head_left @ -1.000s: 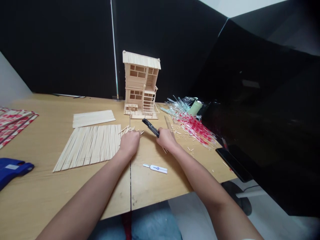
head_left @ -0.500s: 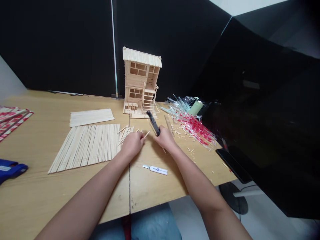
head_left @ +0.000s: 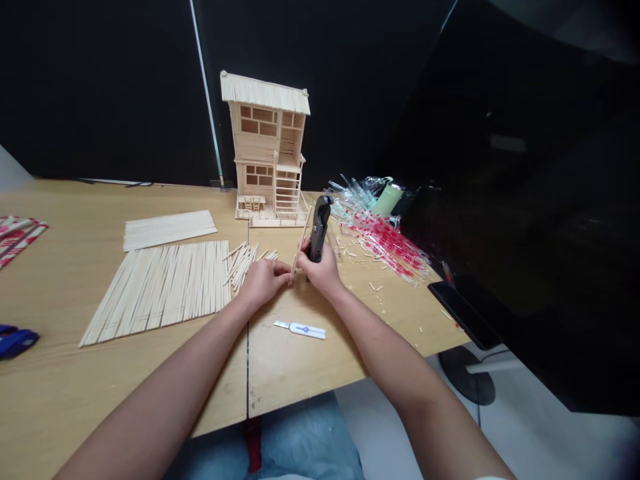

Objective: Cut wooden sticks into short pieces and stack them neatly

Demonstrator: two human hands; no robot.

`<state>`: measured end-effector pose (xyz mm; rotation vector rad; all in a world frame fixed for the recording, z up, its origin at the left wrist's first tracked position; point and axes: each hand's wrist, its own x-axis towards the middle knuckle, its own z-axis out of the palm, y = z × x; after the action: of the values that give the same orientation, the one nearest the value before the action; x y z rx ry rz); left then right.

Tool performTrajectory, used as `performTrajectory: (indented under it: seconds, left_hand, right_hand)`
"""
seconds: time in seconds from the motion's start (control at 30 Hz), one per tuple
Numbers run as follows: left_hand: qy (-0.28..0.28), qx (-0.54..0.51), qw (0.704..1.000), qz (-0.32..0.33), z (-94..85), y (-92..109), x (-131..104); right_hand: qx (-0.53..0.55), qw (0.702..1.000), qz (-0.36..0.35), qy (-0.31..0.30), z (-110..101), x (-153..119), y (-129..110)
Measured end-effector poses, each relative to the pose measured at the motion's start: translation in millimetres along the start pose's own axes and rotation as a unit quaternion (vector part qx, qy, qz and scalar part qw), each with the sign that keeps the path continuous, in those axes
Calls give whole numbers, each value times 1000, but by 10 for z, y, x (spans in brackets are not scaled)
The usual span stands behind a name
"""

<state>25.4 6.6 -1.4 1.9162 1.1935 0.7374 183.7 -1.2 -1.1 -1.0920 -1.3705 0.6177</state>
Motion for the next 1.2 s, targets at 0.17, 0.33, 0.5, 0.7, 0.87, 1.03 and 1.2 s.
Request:
performTrajectory:
  seconds: [0.17,0.33,0.5,0.7,0.87,1.03,1.2]
  left_hand:
    - [18,12,1000,13,0,-74,45]
    - [18,17,999,40,-28,-159,69]
    - [15,29,998,49,-34,-198,68]
    - [11,26,998,59,-38,-140,42]
    - [19,79,995,63,-21,-66,40]
    - [47,95,993,46,-54,-89,56]
    - [77,126,989,26,-193,-94,48]
  right_hand:
    - [38,999,1,-19,28,-8,50]
    - [27,995,19,-90,-2,-22,75]
    - [-22,996,7,-87,-8,-52,76]
    - [-32,996,-15,-81,1,-76,65]
    - [-36,997,-19,-70,13,-77,53]
    - [-75,996,32,-42,-105,-33,-41]
    - [-265,951,107,-119,-305,-92,-227]
